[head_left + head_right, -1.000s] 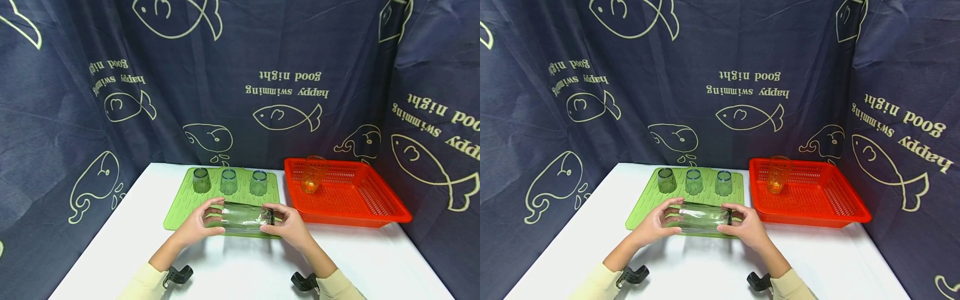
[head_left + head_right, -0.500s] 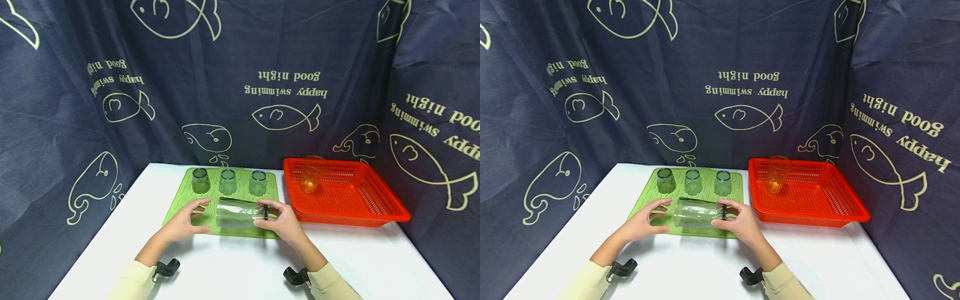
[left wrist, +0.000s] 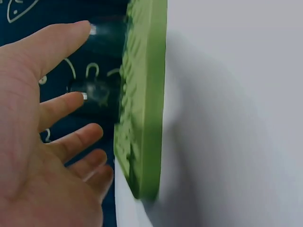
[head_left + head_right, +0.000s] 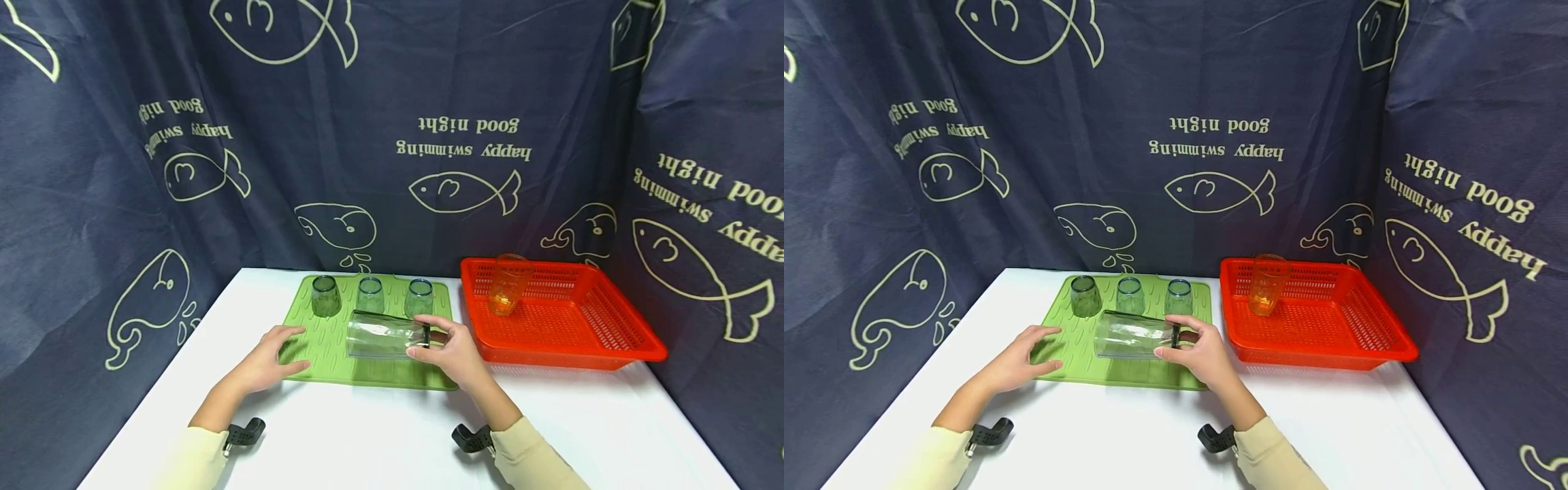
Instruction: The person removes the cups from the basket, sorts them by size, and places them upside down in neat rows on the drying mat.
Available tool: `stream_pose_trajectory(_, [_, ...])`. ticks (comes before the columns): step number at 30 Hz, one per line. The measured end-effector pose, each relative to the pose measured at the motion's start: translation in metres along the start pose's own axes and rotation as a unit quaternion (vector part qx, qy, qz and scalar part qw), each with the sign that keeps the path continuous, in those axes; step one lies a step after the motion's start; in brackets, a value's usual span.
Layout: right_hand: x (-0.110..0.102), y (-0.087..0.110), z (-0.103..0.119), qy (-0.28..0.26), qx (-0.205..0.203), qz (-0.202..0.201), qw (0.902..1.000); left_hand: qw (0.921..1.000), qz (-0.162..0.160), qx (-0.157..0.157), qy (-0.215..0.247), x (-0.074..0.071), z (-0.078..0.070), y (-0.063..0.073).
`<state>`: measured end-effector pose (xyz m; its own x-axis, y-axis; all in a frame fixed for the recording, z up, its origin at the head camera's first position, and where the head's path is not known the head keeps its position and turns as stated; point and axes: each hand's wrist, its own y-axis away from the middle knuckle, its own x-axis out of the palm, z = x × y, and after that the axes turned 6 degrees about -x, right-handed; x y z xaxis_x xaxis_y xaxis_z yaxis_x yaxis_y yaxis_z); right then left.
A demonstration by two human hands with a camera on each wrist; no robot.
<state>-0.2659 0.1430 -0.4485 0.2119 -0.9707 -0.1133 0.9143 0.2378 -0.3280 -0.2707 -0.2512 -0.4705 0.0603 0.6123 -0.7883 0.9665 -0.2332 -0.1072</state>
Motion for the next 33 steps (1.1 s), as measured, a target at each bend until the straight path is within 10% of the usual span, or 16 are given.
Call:
stream_pose_trajectory(15, [0.010, -0.017, 0.004, 0.007, -0.016, -0.012, 0.9998, 0.9880, 0.065, -0.094, -0.105, -0.009, 0.026, 0.003])
stream_pose_trajectory(33, [0.017, -0.035, 0.010, 0.046, -0.023, -0.035, 0.9981, 0.9820, 0.062, -0.105, -0.144, -0.008, 0.029, -0.001])
